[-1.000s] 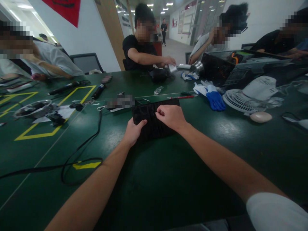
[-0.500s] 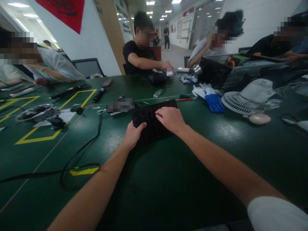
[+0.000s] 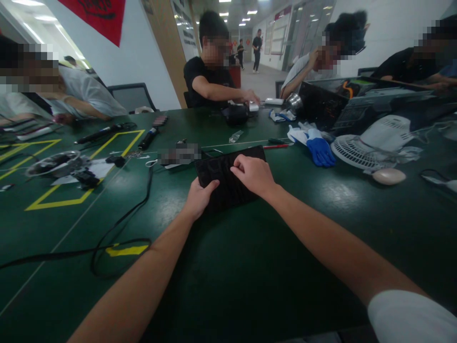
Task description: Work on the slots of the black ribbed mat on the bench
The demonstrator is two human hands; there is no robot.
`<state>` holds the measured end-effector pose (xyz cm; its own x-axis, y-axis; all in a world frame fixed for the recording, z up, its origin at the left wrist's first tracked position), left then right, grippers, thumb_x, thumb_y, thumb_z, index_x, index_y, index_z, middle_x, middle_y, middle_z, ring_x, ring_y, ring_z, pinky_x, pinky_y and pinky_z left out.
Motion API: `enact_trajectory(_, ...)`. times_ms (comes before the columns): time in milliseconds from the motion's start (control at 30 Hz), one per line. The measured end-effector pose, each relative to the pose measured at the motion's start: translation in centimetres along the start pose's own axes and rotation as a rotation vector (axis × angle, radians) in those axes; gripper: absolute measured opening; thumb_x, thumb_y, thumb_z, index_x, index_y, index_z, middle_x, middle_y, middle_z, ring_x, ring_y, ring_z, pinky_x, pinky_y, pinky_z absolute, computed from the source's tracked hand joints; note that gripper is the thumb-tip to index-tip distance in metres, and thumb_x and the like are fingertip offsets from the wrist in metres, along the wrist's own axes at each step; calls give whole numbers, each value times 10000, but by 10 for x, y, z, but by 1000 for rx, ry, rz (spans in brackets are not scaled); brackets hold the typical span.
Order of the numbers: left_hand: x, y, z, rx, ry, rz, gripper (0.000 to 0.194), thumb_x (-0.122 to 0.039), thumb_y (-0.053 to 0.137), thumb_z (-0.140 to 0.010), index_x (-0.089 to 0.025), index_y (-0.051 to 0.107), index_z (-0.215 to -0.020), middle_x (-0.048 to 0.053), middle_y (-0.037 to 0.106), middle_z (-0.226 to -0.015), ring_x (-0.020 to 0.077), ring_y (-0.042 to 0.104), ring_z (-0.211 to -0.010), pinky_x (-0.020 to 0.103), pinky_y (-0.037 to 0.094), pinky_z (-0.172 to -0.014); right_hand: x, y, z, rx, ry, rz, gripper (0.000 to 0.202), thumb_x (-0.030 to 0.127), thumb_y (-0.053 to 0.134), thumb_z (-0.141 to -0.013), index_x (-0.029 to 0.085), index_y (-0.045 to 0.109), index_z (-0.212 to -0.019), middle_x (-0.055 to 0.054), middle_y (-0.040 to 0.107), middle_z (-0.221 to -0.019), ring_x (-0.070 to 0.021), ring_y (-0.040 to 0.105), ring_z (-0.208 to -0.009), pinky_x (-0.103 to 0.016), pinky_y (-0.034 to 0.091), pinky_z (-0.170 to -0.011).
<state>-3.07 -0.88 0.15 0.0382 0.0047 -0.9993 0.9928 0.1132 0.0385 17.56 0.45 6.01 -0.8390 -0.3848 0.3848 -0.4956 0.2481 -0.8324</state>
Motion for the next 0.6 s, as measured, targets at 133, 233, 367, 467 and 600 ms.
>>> enact_trajectory(133, -3, 0, 5, 144, 90, -62, 593, -403, 910, -666, -211, 724, -1196, 92, 802, -1187, 356, 744, -1173, 531, 575, -1113, -7, -4, -2, -39, 2, -45, 142, 268, 672, -1040, 233, 801, -1086, -49, 838, -976, -241, 766, -901, -361, 509, -756)
enact_trajectory(233, -8, 4, 15, 388, 198, -261, 579, -451, 909, -671, -228, 762, -1184, 108, 799, -1166, 377, 739, -1129, 524, 583, -1065, -20, -10, -5, -67, 33, -20, 221, 203, 646, -997, 230, 850, -1079, -74, 864, -1037, -276, 790, -966, -396, 548, -810)
enact_trajectory(367, -14, 11, 27, 635, 352, -544, 574, -410, 860, -743, -280, 785, -1298, 130, 752, -1380, 381, 716, -1204, 533, 582, -1075, -46, -22, 1, -118, 71, -58, 286, 217, 642, -981, 233, 884, -1131, -94, 875, -1143, -296, 799, -1042, -435, 579, -922)
enact_trajectory(467, -13, 9, 23, 516, 421, -647, 588, -333, 818, -796, -286, 743, -1378, 123, 697, -1458, 368, 679, -1321, 537, 555, -1156, -61, -32, 21, -181, 60, -169, 363, 352, 567, -1066, 213, 863, -1225, -99, 867, -1177, -272, 798, -1016, -426, 591, -934)
enact_trajectory(600, -8, 5, 1, 235, 376, -661, 699, -371, 864, -813, -264, 669, -1476, 154, 613, -1569, 397, 663, -1374, 591, 534, -1189, -64, -36, 58, -80, -17, -173, 590, 552, 611, -1054, 205, 704, -1522, -145, 783, -1423, -311, 764, -1177, -457, 618, -930)
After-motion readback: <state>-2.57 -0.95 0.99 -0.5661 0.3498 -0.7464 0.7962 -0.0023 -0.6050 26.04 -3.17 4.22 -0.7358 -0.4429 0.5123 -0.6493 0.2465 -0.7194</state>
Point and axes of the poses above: each hand's wrist, its own z-axis away from the middle knuckle, its own y-axis out of the palm, x = y × z, the point moved 2 cm from there along -z, towards the middle knuckle
